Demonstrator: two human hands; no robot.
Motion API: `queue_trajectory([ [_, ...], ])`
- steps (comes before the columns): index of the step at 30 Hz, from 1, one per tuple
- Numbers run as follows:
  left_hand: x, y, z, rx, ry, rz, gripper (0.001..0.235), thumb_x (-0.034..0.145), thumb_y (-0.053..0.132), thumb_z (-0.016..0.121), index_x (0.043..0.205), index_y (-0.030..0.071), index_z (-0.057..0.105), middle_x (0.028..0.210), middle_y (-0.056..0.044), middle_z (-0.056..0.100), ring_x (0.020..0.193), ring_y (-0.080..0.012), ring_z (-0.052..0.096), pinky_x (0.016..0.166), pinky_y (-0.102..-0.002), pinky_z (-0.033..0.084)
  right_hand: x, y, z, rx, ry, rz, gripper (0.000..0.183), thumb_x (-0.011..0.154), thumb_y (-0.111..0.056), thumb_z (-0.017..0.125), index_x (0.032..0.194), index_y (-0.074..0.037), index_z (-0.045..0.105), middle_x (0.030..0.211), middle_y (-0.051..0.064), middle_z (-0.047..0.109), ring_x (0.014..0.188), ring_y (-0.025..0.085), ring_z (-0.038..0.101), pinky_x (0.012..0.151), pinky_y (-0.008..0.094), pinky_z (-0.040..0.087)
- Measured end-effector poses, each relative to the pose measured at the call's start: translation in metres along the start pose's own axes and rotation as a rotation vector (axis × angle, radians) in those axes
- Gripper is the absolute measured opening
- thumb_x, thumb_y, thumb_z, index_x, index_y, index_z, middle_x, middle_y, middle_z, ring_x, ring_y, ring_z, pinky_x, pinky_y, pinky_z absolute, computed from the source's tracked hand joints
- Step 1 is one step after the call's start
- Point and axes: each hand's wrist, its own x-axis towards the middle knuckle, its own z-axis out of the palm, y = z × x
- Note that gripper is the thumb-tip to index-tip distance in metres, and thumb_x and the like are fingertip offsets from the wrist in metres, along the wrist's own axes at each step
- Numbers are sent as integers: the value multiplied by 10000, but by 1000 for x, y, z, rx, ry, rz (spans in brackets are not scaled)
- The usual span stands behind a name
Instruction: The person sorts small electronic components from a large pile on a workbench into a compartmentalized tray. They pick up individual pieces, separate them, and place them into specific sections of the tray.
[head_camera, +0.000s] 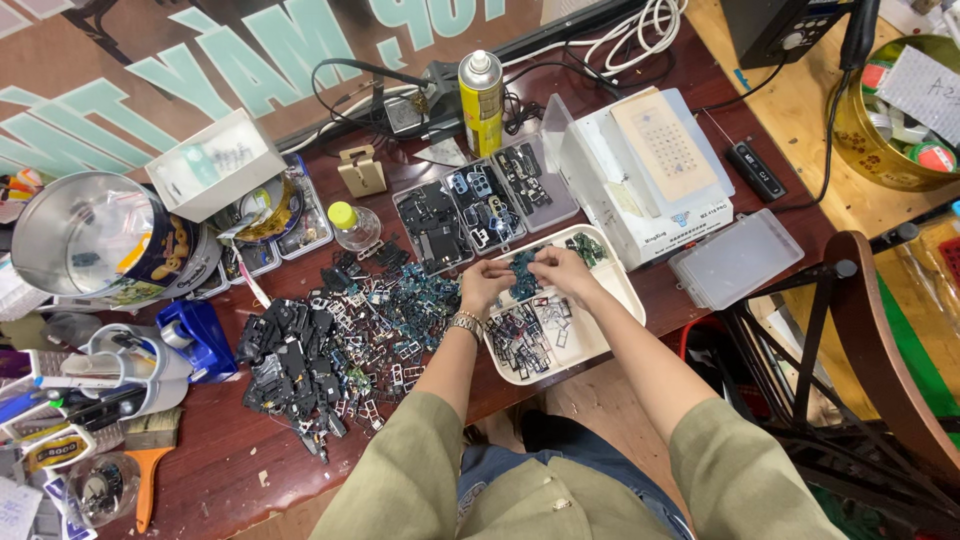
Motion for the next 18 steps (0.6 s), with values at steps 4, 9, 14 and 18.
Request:
queue_trajectory([
  [4, -1, -2, -2, 29, 32, 1, 295, 777, -117, 758, 1053, -64, 670, 977, -143, 763, 885, -198, 755, 790, -287, 637, -10, -12, -4, -370, 114, -50, 209, 856, -158, 763, 980, 3, 713, 846, 82, 731, 700, 150, 667, 662, 312, 541],
  [9, 0, 1, 5, -128, 6, -37, 275, 797, -82, 787, 1046, -56, 673, 935, -133, 744, 816, -194, 733, 733, -289, 621, -21, -20, 3, -516, 115, -186, 314, 819, -191, 811, 1055, -11, 706, 884, 74, 732, 747, 142, 687, 685, 304, 562],
  [14, -6, -4, 5, -187, -85, -69, 245, 825, -51, 769, 1049, -62, 670, 926, -132, 745, 813, -195, 748, 721, -293, 637, -27, -8, 15, -153, -88, -54, 212, 853, -43, 734, 1058, -10, 691, 886, 95, 752, 723, 148, 703, 642, 270, 577],
  [18, -20, -7, -13, -71, -73, -100, 198, 892, 34, 709, 1072, -47, 691, 914, -130, 748, 785, -189, 750, 679, -313, 653, -43, -2, 22, -211, -229, 46, 192, 832, -28, 733, 1024, -29, 719, 889, 76, 769, 743, 140, 732, 659, 269, 614],
])
